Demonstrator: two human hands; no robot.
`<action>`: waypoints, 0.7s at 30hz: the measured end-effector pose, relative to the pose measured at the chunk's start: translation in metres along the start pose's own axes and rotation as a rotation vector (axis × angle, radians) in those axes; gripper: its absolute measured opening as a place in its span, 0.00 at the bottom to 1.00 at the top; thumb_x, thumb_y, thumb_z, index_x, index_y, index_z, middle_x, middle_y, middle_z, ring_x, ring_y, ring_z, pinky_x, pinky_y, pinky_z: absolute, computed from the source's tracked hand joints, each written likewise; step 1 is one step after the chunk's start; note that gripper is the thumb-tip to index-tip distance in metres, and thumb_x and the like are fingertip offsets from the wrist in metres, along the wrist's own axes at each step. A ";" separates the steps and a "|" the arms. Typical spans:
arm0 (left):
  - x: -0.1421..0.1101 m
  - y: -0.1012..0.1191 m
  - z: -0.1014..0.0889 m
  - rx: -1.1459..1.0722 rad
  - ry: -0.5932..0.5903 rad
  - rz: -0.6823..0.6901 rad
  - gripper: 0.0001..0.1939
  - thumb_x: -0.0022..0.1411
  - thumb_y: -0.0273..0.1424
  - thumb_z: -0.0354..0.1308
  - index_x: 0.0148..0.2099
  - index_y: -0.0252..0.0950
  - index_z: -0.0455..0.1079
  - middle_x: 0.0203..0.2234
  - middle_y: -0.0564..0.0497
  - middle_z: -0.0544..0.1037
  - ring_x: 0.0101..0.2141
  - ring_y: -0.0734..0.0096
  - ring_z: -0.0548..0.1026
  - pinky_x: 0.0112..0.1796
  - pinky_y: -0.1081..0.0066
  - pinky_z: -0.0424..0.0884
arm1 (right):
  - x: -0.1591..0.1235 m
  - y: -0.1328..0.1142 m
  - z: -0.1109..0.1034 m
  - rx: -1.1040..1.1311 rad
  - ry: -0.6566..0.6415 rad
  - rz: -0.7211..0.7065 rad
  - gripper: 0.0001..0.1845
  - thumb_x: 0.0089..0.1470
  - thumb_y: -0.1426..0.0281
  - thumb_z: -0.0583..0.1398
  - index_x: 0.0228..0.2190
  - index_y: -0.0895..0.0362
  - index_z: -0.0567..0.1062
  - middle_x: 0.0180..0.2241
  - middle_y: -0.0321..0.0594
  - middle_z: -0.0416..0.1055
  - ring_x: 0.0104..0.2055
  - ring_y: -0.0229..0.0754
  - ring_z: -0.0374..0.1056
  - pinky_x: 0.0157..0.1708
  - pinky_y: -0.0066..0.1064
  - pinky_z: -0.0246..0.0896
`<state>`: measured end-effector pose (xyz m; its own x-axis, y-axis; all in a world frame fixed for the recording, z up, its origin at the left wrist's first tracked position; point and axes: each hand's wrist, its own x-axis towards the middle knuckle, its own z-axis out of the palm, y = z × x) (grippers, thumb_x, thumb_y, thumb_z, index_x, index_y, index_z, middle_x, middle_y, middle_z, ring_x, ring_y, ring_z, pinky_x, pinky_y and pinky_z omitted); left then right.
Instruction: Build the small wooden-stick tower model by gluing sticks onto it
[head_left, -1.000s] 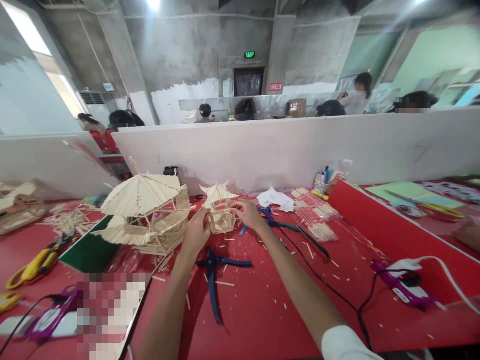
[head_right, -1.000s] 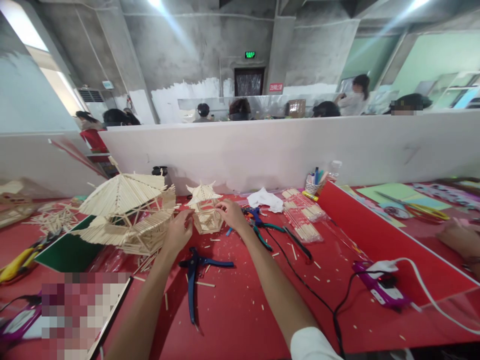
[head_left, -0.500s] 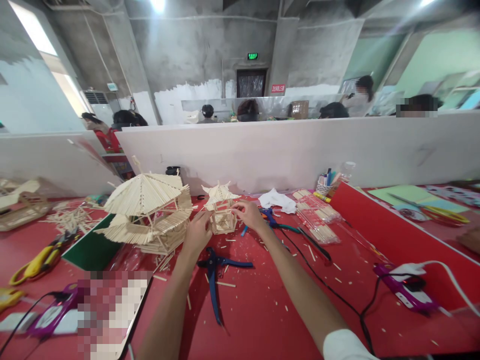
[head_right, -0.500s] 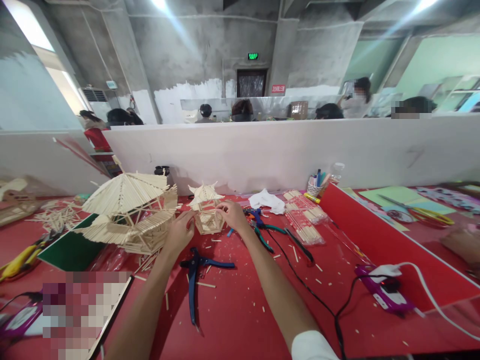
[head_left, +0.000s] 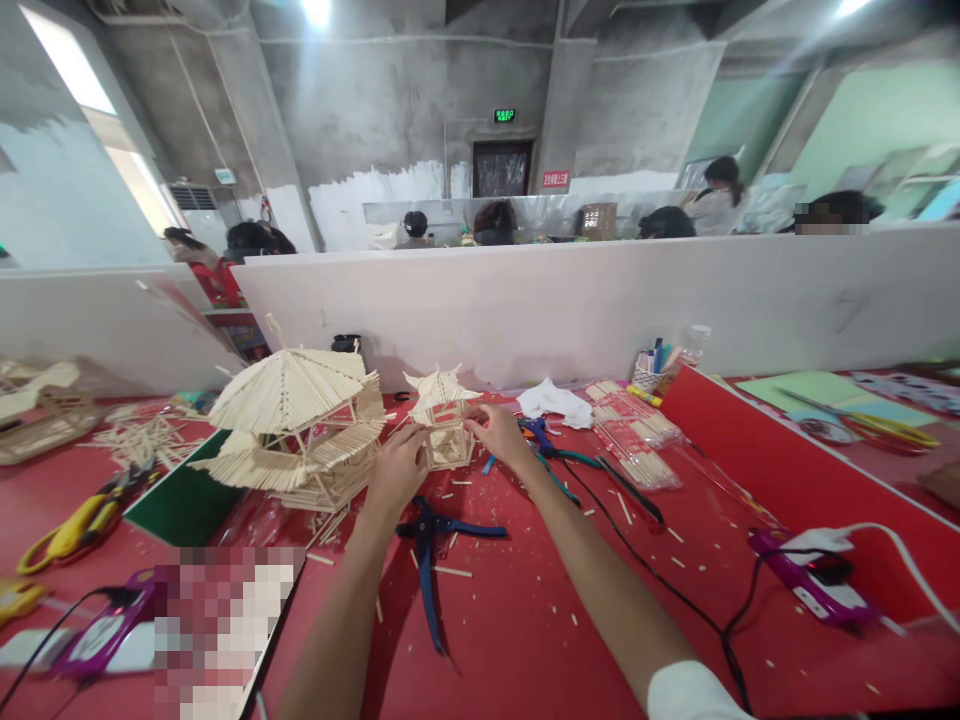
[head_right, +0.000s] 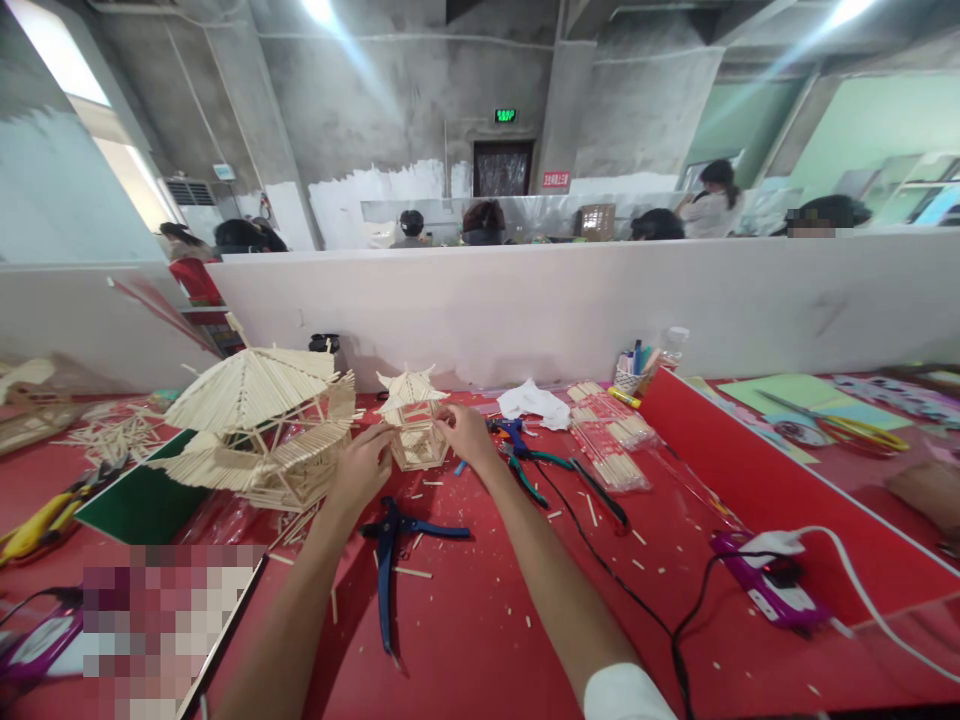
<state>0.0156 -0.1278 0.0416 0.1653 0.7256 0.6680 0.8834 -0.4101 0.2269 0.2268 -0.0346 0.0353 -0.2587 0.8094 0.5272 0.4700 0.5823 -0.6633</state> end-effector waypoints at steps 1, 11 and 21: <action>0.000 0.000 0.000 0.010 0.002 0.002 0.19 0.60 0.20 0.51 0.49 0.39 0.77 0.49 0.46 0.80 0.47 0.59 0.78 0.50 0.62 0.74 | 0.000 0.001 0.000 0.004 0.008 0.007 0.07 0.54 0.74 0.62 0.35 0.56 0.81 0.33 0.42 0.80 0.33 0.43 0.74 0.37 0.33 0.66; 0.000 0.002 -0.001 0.058 -0.004 -0.003 0.19 0.59 0.20 0.52 0.49 0.39 0.77 0.49 0.46 0.80 0.46 0.58 0.78 0.50 0.62 0.74 | 0.000 0.001 0.000 0.045 -0.004 0.016 0.05 0.53 0.74 0.62 0.33 0.56 0.79 0.33 0.40 0.80 0.33 0.42 0.75 0.38 0.32 0.68; 0.000 0.001 0.000 0.040 0.007 -0.001 0.20 0.59 0.20 0.52 0.49 0.40 0.77 0.48 0.46 0.80 0.47 0.61 0.78 0.52 0.63 0.74 | -0.001 -0.002 0.002 0.049 0.010 0.027 0.06 0.54 0.74 0.61 0.33 0.56 0.79 0.31 0.41 0.80 0.33 0.43 0.75 0.37 0.32 0.67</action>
<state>0.0170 -0.1283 0.0415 0.1612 0.7223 0.6726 0.9006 -0.3863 0.1990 0.2242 -0.0365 0.0347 -0.2378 0.8239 0.5144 0.4348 0.5638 -0.7022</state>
